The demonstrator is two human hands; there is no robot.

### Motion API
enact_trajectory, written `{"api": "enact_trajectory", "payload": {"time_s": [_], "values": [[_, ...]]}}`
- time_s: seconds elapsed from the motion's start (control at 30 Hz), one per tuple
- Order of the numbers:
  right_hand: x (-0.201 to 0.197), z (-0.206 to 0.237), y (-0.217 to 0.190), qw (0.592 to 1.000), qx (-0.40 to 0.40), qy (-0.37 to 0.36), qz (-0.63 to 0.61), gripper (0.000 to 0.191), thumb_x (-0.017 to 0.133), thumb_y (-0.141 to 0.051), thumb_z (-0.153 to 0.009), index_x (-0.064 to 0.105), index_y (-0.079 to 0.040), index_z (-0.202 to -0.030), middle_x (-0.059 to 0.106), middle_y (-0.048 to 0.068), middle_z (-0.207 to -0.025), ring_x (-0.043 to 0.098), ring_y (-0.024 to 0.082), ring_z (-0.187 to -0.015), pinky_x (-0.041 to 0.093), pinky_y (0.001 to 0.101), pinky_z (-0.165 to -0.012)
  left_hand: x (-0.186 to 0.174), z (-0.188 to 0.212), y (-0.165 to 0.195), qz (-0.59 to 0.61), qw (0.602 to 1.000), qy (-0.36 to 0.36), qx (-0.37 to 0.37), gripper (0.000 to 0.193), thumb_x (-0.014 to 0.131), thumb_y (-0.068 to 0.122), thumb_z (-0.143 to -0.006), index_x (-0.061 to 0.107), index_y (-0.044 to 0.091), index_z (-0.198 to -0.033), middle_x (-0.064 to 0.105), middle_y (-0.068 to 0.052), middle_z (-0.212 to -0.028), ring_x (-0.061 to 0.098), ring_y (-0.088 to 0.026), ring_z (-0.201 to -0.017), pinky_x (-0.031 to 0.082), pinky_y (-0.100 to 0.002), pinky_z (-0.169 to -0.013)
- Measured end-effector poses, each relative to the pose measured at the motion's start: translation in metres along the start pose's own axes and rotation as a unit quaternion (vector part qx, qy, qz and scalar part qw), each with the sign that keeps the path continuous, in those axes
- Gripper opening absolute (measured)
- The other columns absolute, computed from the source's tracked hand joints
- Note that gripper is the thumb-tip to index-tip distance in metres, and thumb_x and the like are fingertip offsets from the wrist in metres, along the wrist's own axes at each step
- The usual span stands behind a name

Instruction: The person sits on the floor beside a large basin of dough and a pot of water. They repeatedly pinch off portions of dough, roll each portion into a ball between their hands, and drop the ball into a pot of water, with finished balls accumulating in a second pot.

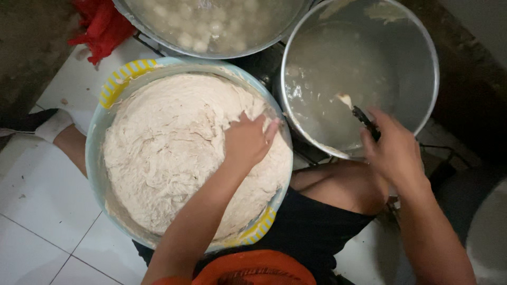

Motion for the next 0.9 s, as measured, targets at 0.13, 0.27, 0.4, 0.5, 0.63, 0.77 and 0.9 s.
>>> {"api": "enact_trajectory", "payload": {"time_s": [0.13, 0.27, 0.4, 0.5, 0.63, 0.77, 0.9], "values": [[0.025, 0.018, -0.005, 0.982, 0.059, -0.096, -0.150, 0.042, 0.064, -0.020, -0.098, 0.061, -0.008, -0.138, 0.074, 0.016, -0.098, 0.071, 0.026, -0.081, 0.056, 0.0377, -0.071, -0.022, 0.029, 0.020, 0.123, 0.973, 0.166, 0.105, 0.030, 0.065, 0.034, -0.102, 0.073, 0.009, -0.087, 0.067, -0.029, -0.085, 0.067, -0.048, -0.083, 0.054, -0.056, -0.077], [0.053, 0.042, -0.035, 0.928, 0.046, -0.255, -0.267, 0.038, 0.063, -0.020, -0.096, 0.067, -0.012, -0.133, 0.075, 0.014, -0.090, 0.070, 0.023, -0.076, 0.057, 0.0354, -0.064, -0.018, 0.039, 0.019, 0.248, 0.953, 0.156, 0.076, 0.023, 0.077, 0.025, -0.088, 0.065, 0.006, -0.083, 0.068, -0.023, -0.078, 0.067, -0.045, -0.076, 0.055, -0.050, -0.066], [0.046, 0.050, -0.059, 0.963, -0.033, -0.225, -0.144, 0.052, 0.067, -0.017, -0.092, 0.061, -0.015, -0.144, 0.078, 0.007, -0.098, 0.073, 0.016, -0.085, 0.055, 0.0325, -0.073, -0.010, 0.039, 0.017, 0.326, 0.938, 0.108, 0.049, 0.028, 0.080, 0.025, -0.079, 0.063, 0.005, -0.087, 0.070, -0.019, -0.076, 0.071, -0.040, -0.075, 0.057, -0.046, -0.063], [0.029, 0.057, -0.089, 0.952, -0.168, -0.118, -0.226, 0.045, 0.065, -0.012, -0.095, 0.060, -0.006, -0.139, 0.074, 0.012, -0.114, 0.072, 0.018, -0.093, 0.058, 0.0313, -0.076, -0.008, 0.038, 0.019, 0.322, 0.939, 0.114, 0.044, 0.027, 0.083, 0.023, -0.075, 0.063, 0.006, -0.083, 0.069, -0.019, -0.072, 0.071, -0.039, -0.071, 0.057, -0.044, -0.062], [0.056, 0.061, -0.082, 0.905, -0.099, -0.238, -0.338, 0.045, 0.060, -0.011, -0.099, 0.058, -0.007, -0.144, 0.073, 0.013, -0.106, 0.067, 0.020, -0.087, 0.054, 0.0332, -0.076, 0.000, 0.035, 0.021, 0.293, 0.953, 0.082, 0.009, 0.015, 0.080, 0.019, -0.078, 0.071, 0.011, -0.088, 0.072, -0.017, -0.080, 0.073, -0.038, -0.081, 0.059, -0.045, -0.071], [0.080, 0.052, -0.038, 0.878, 0.085, -0.344, -0.321, 0.051, 0.059, -0.014, -0.097, 0.060, -0.018, -0.148, 0.073, 0.015, -0.095, 0.059, 0.025, -0.072, 0.051, 0.0382, -0.064, -0.014, 0.033, 0.024, 0.142, 0.983, 0.116, 0.010, 0.034, 0.084, 0.031, -0.064, 0.073, 0.008, -0.086, 0.072, -0.025, -0.085, 0.069, -0.044, -0.081, 0.054, -0.053, -0.071], [0.049, 0.017, -0.024, 0.956, -0.059, -0.194, -0.215, 0.053, 0.060, -0.015, -0.095, 0.056, -0.018, -0.148, 0.077, 0.008, -0.101, 0.072, 0.021, -0.086, 0.058, 0.0363, -0.076, -0.027, 0.040, 0.027, 0.074, 0.982, 0.174, 0.007, 0.046, 0.087, 0.045, -0.065, 0.077, 0.005, -0.085, 0.066, -0.038, -0.094, 0.064, -0.053, -0.077, 0.052, -0.056, -0.060]]}}
Point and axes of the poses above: each hand's wrist, its own z-axis away from the middle knuckle, its own x-axis out of the palm, y = z × x, the point moved 8 cm from there along -z, towards the middle knuckle
